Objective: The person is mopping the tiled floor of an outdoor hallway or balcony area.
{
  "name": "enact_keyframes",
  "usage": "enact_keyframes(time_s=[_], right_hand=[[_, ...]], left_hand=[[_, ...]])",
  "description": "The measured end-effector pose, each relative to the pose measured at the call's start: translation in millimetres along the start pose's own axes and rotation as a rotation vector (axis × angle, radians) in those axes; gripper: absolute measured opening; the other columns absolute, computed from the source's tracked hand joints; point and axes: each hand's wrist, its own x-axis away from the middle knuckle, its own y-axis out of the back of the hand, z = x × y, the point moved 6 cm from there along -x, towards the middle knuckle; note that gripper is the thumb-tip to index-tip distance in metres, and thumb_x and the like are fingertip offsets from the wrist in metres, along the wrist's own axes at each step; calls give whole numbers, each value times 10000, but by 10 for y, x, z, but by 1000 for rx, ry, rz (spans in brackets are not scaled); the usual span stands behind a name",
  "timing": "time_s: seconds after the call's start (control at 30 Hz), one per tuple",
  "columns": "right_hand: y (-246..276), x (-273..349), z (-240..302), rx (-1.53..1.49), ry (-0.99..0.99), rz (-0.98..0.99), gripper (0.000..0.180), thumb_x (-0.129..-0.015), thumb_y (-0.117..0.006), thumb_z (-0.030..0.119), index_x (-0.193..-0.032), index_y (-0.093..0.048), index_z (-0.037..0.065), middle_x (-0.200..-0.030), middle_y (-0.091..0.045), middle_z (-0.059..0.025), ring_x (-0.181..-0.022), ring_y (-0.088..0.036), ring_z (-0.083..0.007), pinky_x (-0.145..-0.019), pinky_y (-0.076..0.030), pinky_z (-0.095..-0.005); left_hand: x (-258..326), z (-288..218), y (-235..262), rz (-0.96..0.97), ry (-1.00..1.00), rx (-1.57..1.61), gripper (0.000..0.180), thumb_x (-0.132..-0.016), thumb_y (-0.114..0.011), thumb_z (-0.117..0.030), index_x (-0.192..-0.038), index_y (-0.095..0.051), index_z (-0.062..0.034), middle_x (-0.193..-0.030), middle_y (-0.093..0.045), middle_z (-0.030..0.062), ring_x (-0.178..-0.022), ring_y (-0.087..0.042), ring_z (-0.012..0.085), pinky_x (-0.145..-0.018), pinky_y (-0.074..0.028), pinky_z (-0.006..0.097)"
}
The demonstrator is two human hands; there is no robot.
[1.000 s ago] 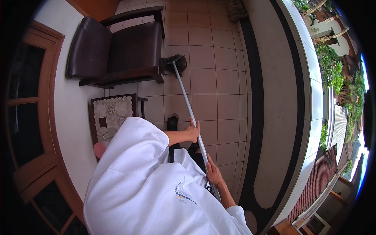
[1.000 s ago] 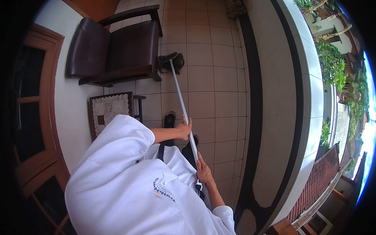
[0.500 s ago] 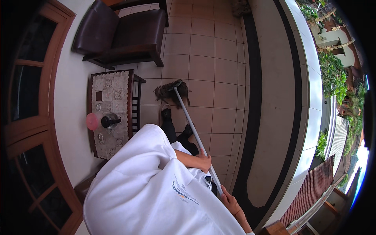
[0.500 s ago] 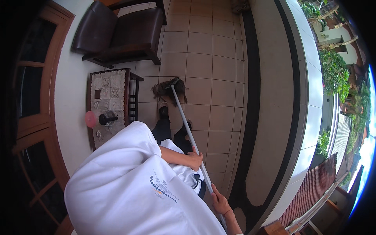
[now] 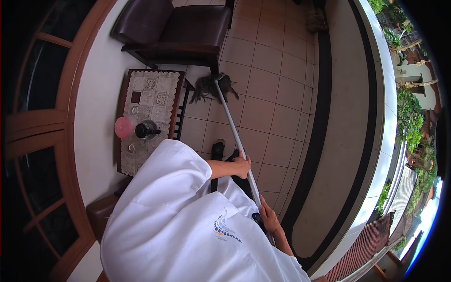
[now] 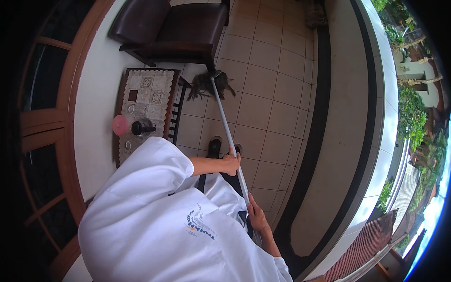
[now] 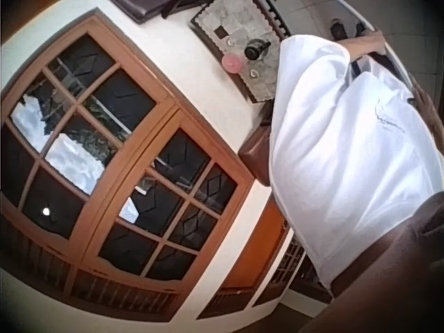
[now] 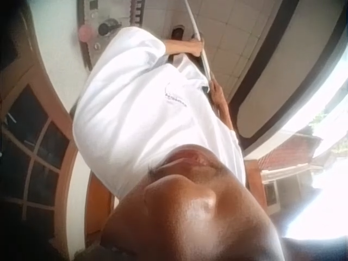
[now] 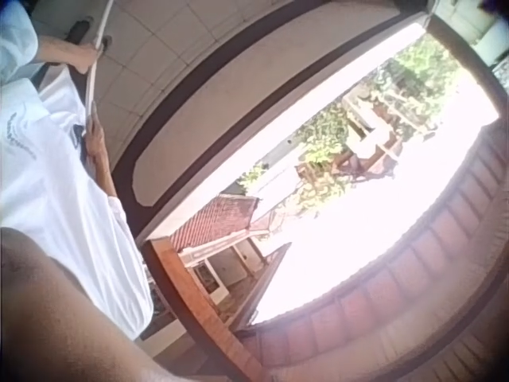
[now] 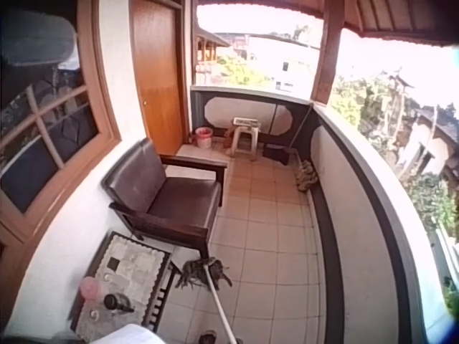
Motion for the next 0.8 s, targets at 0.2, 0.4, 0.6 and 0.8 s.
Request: enact_keyframes(time_s=[0.2, 0.4, 0.6, 0.8], right_hand=[[-224, 19, 1, -137, 51, 26, 454, -946, -363, 270, -1367, -316, 105, -1335, -412, -168, -1255, -364, -228, -1018, -262, -291], [-339, -67, -399, 16, 125, -65, 458, -941, -365, 247, -1381, -301, 138, -826, -562, -87, -724, -552, -156, -705, -458, -279], [-406, 7, -984, -17, 129, -78, 455, -939, -347, 266, -1386, -298, 194, -678, -451, -38, -547, -444, -120, -570, -433, -279], [-159, 766, -1771, 44, 59, 10, 448, -933, -338, 266, -1364, -325, 145, -1139, -556, -211, -1051, -542, -330, -895, -396, -334]], left_hand=[[-78, 118, -230, 104, 53, -108, 842, -730, -582, -310, -1337, -184, 116, -1406, -203, 258, -1213, -173, 604, -730, -470, 569], [-204, 14, -453, 53, 94, -182, 879, -718, -600, -310, -1340, -153, 122, -1386, -229, 281, -1224, -147, 599, -791, -452, 583], [-139, -269, -664, -15, 222, 78, 906, -720, -598, -282, -1345, -86, 127, -1380, -176, 328, -1269, -69, 555, -842, -425, 588], [-296, -1293, -1453, 78, 170, 128, 904, -720, -574, -232, -1346, -33, 132, -1400, -117, 322, -1246, -50, 591, -838, -419, 589]])
